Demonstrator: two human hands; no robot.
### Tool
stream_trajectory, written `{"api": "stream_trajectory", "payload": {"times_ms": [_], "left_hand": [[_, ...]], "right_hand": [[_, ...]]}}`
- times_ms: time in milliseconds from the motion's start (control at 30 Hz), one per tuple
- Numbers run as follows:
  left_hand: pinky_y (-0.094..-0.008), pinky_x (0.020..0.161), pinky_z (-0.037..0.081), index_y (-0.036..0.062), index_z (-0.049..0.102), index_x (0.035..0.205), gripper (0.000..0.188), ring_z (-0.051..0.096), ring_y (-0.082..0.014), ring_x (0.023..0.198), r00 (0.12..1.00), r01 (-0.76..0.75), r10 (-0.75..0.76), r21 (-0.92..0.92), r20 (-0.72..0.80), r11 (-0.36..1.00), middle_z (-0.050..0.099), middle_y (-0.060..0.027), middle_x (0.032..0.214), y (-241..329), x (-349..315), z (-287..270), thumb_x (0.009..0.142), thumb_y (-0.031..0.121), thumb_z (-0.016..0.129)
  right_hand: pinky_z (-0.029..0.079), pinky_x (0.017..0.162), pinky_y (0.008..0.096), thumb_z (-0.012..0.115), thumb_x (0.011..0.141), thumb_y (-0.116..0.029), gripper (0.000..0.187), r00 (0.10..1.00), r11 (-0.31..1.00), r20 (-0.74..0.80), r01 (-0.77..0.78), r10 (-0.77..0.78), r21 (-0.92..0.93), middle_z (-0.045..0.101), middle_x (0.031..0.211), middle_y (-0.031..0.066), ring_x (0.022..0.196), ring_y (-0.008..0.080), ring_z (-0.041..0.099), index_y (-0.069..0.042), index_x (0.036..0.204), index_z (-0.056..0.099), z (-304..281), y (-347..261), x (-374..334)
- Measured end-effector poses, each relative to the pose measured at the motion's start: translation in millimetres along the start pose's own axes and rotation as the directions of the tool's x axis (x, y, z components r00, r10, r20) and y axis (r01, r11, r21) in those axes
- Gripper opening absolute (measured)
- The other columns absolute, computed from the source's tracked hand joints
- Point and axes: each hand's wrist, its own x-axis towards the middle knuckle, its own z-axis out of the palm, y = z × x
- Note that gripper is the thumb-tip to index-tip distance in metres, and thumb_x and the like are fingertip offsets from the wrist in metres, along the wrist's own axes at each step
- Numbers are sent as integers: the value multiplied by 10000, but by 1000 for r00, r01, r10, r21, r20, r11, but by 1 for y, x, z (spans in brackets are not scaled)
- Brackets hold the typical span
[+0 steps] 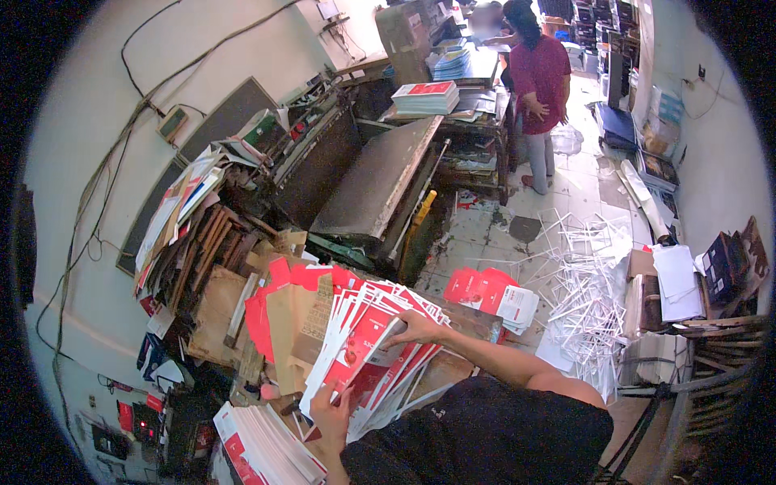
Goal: The person peels scrap border paper from die-cut printed sheets by hand, separates the waste strips, and aligns and stacks the printed sheets on the worktable.
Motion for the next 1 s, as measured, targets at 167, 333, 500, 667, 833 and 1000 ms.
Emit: {"api": "stream_trajectory", "payload": {"times_ms": [167, 333, 500, 667, 833, 1000], "left_hand": [[-402, 643, 467, 71, 651, 935, 173, 640, -301, 680, 961, 81, -116, 150, 250, 985, 665, -115, 800, 7, 2, 5, 805, 184, 676], [-342, 540, 481, 45, 677, 910, 124, 648, -250, 589, 986, 127, -127, 1, 105, 992, 677, -111, 741, -2, -5, -10, 816, 126, 665], [-260, 653, 497, -33, 649, 966, 141, 607, -109, 687, 954, 288, -298, -392, 36, 874, 672, -95, 777, 10, -3, -41, 854, 51, 645], [-269, 762, 484, -26, 613, 1049, 194, 607, -142, 845, 887, 336, -460, -635, -34, 696, 660, -95, 939, 24, -5, -45, 906, 105, 601], [-304, 802, 490, -28, 569, 1101, 244, 589, -155, 925, 829, 197, -513, -742, -223, 641, 634, -111, 1041, 42, 1, -43, 930, 145, 570], [-431, 932, 476, -10, 428, 1306, 496, 548, -281, 1103, 671, 113, -715, -925, -199, 363, 512, -164, 1262, 18, -4, -46, 931, 287, 557]], "right_hand": [[494, 814, 300, 809, 710, -262, 408, 1000, 998, -9, 25, -24, 51, 692, 950, 51, 874, 110, 610, -21, 1010, 674, 2, 8, 3], [489, 819, 304, 736, 809, -242, 375, 992, 988, 7, 125, -125, -95, 673, 920, 59, 847, 126, 613, 27, 1050, 635, -5, 18, 4], [480, 837, 311, 573, 936, -270, 330, 996, 943, 93, -15, -17, 333, 661, 973, 58, 919, 146, 607, 4, 1116, 609, -4, -12, 12], [469, 762, 284, 522, 960, -314, 350, 960, 879, -86, 280, -268, 387, 649, 896, 41, 853, 126, 583, 4, 1072, 614, 48, -82, 1], [453, 706, 283, 551, 949, -257, 287, 958, 965, 200, 164, -205, 203, 633, 841, 48, 802, 93, 559, 0, 1050, 630, 65, -81, 0], [445, 647, 297, 630, 900, -251, 274, 901, 937, 259, 327, -349, 125, 614, 733, 78, 699, 102, 537, 16, 960, 651, 81, -74, -11]]}}
